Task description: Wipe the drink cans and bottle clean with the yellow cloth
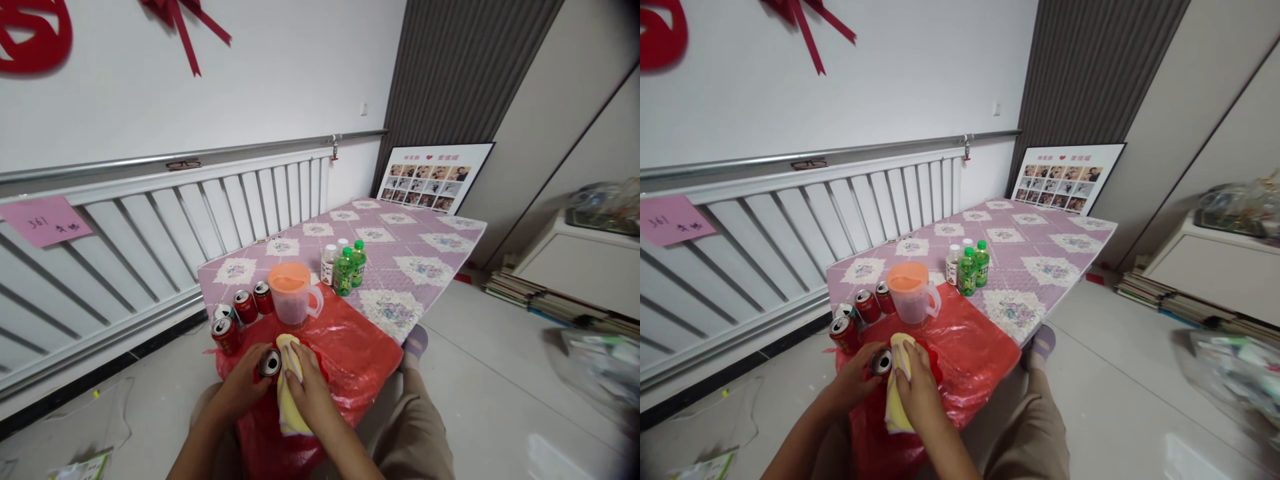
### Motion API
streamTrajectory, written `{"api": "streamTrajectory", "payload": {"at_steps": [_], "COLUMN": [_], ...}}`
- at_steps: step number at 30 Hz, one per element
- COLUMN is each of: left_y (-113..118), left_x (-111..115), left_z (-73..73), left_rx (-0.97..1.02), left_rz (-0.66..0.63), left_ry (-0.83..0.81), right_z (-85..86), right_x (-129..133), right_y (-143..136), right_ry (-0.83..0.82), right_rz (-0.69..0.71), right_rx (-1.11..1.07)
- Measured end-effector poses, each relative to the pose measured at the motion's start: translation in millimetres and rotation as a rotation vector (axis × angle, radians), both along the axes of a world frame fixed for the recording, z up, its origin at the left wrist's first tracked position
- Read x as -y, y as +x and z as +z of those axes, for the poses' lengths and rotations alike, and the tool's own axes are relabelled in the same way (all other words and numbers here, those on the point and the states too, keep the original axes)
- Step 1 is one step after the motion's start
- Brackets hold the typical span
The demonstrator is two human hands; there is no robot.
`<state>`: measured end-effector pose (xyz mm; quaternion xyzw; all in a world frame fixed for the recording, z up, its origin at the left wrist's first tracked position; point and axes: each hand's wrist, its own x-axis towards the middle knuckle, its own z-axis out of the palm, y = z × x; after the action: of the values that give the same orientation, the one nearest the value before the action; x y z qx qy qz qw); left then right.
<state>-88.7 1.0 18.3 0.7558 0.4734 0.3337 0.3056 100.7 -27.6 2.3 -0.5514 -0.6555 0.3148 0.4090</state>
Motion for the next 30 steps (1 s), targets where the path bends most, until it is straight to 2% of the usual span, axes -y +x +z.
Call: {"api": "streamTrajectory", "payload": {"at_steps": [3,9,15,20,25,30], "left_y": [-1,2,14,20,18,10], "left_x": [-1,2,8,13,11,6], "left_z": [-0.8,-4.6,-8.5,-0.1,6.5,5.7], "left_rx": [-0.003,-0.050,-0.097,-0.166,-0.159,-0.112], "left_rz": [-0.027,0.012,0.196,0.326,0.272,0.125], "left_ry": [-0.001,0.011,0.066,0.128,0.085,0.083], "right_z": [-3.4,-15.5,-10.6,-2.9,-2.5,-16.6], "right_x": [0,2,3,2,0,0], "right_y": [0,2,3,3,1,4], "right_ry": [-0.018,-0.136,-0.122,-0.061,-0.015,-0.090], "right_rz": [0.002,0.018,0.031,0.009,0.026,0.046], "right_rx": [0.002,0.014,0.004,-0.023,-0.034,0.002]}}
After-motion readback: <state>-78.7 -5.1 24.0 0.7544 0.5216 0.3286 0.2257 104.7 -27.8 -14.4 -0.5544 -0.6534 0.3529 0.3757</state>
